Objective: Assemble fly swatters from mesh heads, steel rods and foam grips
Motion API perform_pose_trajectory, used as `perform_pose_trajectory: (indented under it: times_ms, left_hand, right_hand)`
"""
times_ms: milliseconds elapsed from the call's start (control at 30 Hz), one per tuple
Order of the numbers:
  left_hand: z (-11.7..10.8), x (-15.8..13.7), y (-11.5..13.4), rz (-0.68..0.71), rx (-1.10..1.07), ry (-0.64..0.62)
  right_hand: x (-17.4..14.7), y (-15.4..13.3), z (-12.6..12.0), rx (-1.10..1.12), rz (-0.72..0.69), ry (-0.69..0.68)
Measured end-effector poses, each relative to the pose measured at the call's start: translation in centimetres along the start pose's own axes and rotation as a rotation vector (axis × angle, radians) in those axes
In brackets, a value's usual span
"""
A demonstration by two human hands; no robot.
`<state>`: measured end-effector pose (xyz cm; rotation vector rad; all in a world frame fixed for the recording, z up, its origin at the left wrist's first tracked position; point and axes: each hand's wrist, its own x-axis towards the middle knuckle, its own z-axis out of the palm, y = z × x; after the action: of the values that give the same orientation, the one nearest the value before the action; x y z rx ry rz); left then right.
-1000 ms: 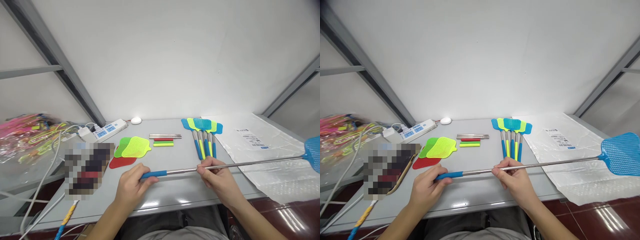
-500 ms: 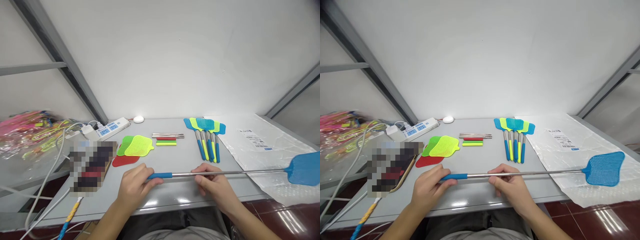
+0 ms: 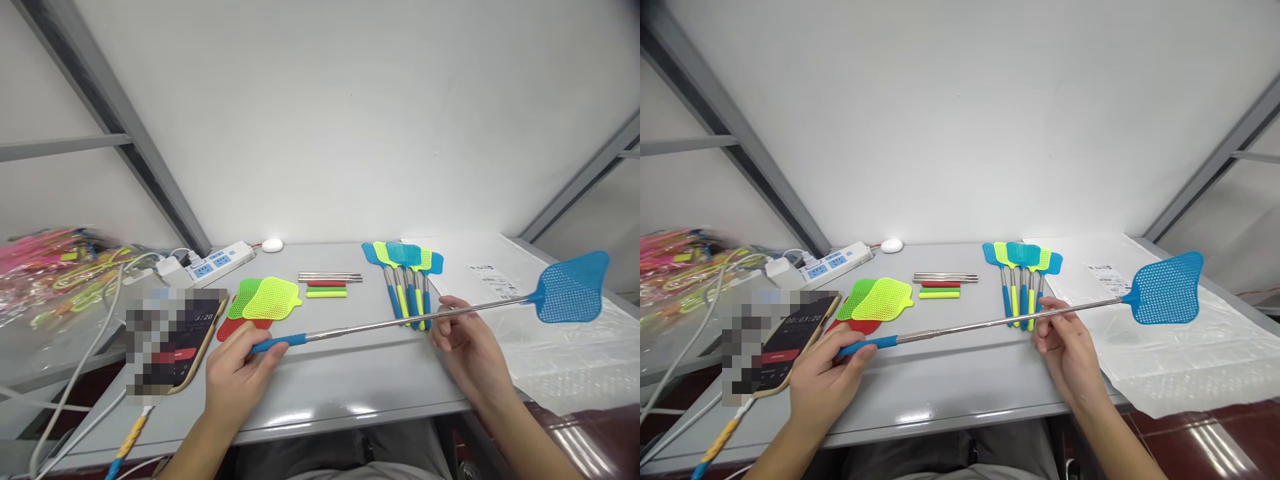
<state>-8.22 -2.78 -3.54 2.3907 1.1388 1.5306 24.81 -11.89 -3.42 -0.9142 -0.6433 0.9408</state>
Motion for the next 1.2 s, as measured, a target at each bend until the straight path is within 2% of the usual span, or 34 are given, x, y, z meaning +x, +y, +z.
perform_pose_trajectory:
  times_ms: [167,333,433,533,633,767,867,967,1100,1200]
  left_hand:
    - [0.1,0.3,0.2,-0.115,-0.017,0.083]
    - [0.1,0.2,-0.1,-0.342,0.022,0.152]
    - [0.0,0.2,-0.5,-0.477,0.018,0.175]
    - [0.0,0.2,-0.7,-0.602,-0.017,0.234]
    - [0.1,0.4,-0.8,-0.665,-0.054,0.316]
    - [0.2,0.8,-0.3,-0.68,-0.181,0.442]
    - [0.1,1.4,0.6,-0.563,-0.328,0.592]
    - [-0.1,1.7,1.2,-0.467,-0.457,0.648]
    - [-0.1,1.4,1.2,-0.485,-0.468,0.575]
    - [0.0,0.8,0.6,-0.434,-0.281,0.37]
  right_hand:
    - [-0.4,-1.8,-0.3,0.101,-0.044,-0.034]
    - [0.1,-2.2,-0.4,0.127,-0.077,0.129]
    - [0.4,-1.9,-0.2,0.162,-0.046,0.201]
    - [0.4,-1.6,0.2,0.2,0.01,0.201]
    - [0.4,-1.4,0.5,0.22,0.05,0.186]
    - [0.2,-1.6,0.7,0.211,0.122,0.209]
    - [-0.2,-1.9,0.9,0.168,0.175,0.238]
    - [-0.5,-2.1,1.1,0.096,0.168,0.219]
    - [-0.4,-2.0,0.9,0.03,0.11,0.164]
    - [0.0,-1.9,0.4,0.039,0.06,0.194]
